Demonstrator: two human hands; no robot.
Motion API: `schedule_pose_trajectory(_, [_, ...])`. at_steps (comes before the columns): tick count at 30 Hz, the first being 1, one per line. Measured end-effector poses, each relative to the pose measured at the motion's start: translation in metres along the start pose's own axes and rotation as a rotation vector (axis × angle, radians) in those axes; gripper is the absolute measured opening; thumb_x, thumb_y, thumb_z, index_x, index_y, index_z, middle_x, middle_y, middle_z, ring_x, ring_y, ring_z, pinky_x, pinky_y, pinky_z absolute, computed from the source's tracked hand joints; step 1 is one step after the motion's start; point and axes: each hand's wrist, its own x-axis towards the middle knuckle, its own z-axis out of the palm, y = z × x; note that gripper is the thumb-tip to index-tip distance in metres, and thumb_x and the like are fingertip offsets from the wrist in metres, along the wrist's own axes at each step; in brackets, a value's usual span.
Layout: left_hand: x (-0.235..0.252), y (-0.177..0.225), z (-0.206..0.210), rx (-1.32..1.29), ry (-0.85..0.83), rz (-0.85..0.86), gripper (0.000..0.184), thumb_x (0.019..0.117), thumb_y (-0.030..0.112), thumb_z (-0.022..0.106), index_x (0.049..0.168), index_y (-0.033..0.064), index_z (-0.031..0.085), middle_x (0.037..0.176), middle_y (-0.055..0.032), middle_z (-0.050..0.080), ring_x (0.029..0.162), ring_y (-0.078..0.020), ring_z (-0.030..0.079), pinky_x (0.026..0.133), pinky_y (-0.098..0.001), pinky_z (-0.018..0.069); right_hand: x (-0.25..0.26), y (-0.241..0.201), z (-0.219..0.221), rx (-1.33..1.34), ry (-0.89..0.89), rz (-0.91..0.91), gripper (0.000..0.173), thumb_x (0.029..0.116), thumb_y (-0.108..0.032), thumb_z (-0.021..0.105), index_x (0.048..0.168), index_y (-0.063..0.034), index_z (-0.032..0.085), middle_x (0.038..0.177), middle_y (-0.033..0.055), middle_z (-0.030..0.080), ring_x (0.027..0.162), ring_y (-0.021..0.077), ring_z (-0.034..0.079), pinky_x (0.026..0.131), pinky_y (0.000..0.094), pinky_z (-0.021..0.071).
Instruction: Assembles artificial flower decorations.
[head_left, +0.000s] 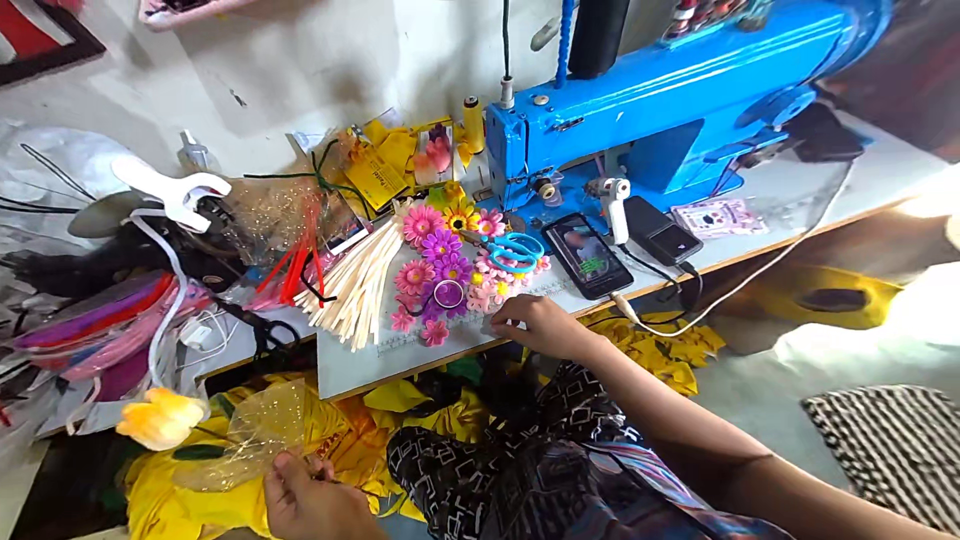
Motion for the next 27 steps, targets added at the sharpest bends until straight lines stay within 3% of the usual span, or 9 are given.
schedule_pose_trajectory(6, [-0.005, -0.003, 0.002, -0.028, -0.024, 0.002, 0.018, 0.1084, 0.007, 0.043, 0.1, 0.0066, 0.059, 0.074, 0.0108, 0.056, 0.055, 0.005, 0.053, 0.051, -0.0105, 0.046, -0.004, -0.004, 0.007, 0.026, -0.065, -0.004, 0.031, 0.1051, -0.024, 0.055, 0.109, 0.0006, 0.075, 0.103, 0.0177, 0.073, 0.097, 0.0313, 0.069, 0.091, 0.0481, 0.0538])
schedule_pose_trajectory(9, [-0.008, -0.002, 0.009, 0.109, -0.224, 0.016, 0.016, 0.1068, 0.01, 0.045, 0.103, 0.0031, 0.059, 0.077, 0.0116, 0.056, 0.061, 0.0061, 0.055, 0.058, -0.0124, 0.0489, -0.007, -0.003, 0.01, 0.024, -0.053, -0.02, 0.031, 0.1049, -0.024, 0.056, 0.108, 0.0008, 0.075, 0.101, 0.018, 0.073, 0.096, 0.0314, 0.07, 0.09, 0.0483, 0.0545])
schedule_pose_trajectory(11, [-0.008, -0.004, 0.024, 0.259, -0.404, 0.042, 0.027, 0.1058, 0.013, 0.05, 0.112, -0.0092, 0.062, 0.087, -0.0002, 0.061, 0.073, 0.0007, 0.056, 0.068, -0.0193, 0.0496, -0.008, -0.003, 0.014, 0.021, -0.052, -0.035, 0.031, 0.1043, -0.024, 0.056, 0.108, 0.0005, 0.075, 0.101, 0.0179, 0.073, 0.096, 0.0314, 0.07, 0.09, 0.0489, 0.0545])
schedule_pose_trajectory(14, [-0.005, -0.019, 0.063, 0.387, -0.545, 0.129, 0.031, 0.1057, 0.013, 0.052, 0.116, -0.0139, 0.065, 0.103, -0.0203, 0.069, 0.09, -0.0153, 0.065, 0.083, -0.0324, 0.0536, -0.012, -0.007, 0.02, 0.022, -0.075, -0.049, 0.031, 0.1042, -0.025, 0.057, 0.109, 0.0003, 0.075, 0.104, 0.0183, 0.073, 0.097, 0.0321, 0.07, 0.091, 0.0492, 0.0547])
schedule_pose_trajectory(17, [0.005, -0.034, 0.105, 0.429, -0.457, 0.227, 0.029, 0.1061, 0.012, 0.052, 0.114, -0.011, 0.068, 0.098, -0.0235, 0.07, 0.089, -0.0249, 0.068, 0.084, -0.0408, 0.0543, -0.02, -0.008, 0.026, 0.023, -0.064, -0.092, 0.031, 0.1032, -0.025, 0.059, 0.109, 0.0008, 0.075, 0.103, 0.0181, 0.073, 0.097, 0.0314, 0.071, 0.091, 0.048, 0.0555])
schedule_pose_trajectory(22, [0.043, -0.03, 0.149, 0.565, -0.428, 0.132, 0.039, 0.1086, 0.021, 0.049, 0.135, -0.0082, 0.056, 0.118, -0.0292, 0.066, 0.109, -0.041, 0.066, 0.097, -0.0557, 0.0512, -0.034, 0.0, 0.025, -0.016, -0.06, -0.092, 0.029, 0.1021, -0.024, 0.06, 0.107, -0.0011, 0.076, 0.1, 0.0159, 0.074, 0.092, 0.0292, 0.072, 0.087, 0.0481, 0.0572])
schedule_pose_trajectory(27, [0.063, -0.028, 0.17, 0.77, -0.429, 0.058, 0.037, 0.1078, 0.023, 0.048, 0.129, -0.0054, 0.06, 0.116, -0.0272, 0.068, 0.111, -0.0426, 0.066, 0.095, -0.0594, 0.0519, -0.039, -0.001, 0.023, -0.031, -0.052, -0.049, 0.028, 0.1015, -0.025, 0.06, 0.107, -0.0028, 0.077, 0.101, 0.0141, 0.074, 0.091, 0.0277, 0.072, 0.085, 0.0488, 0.0586])
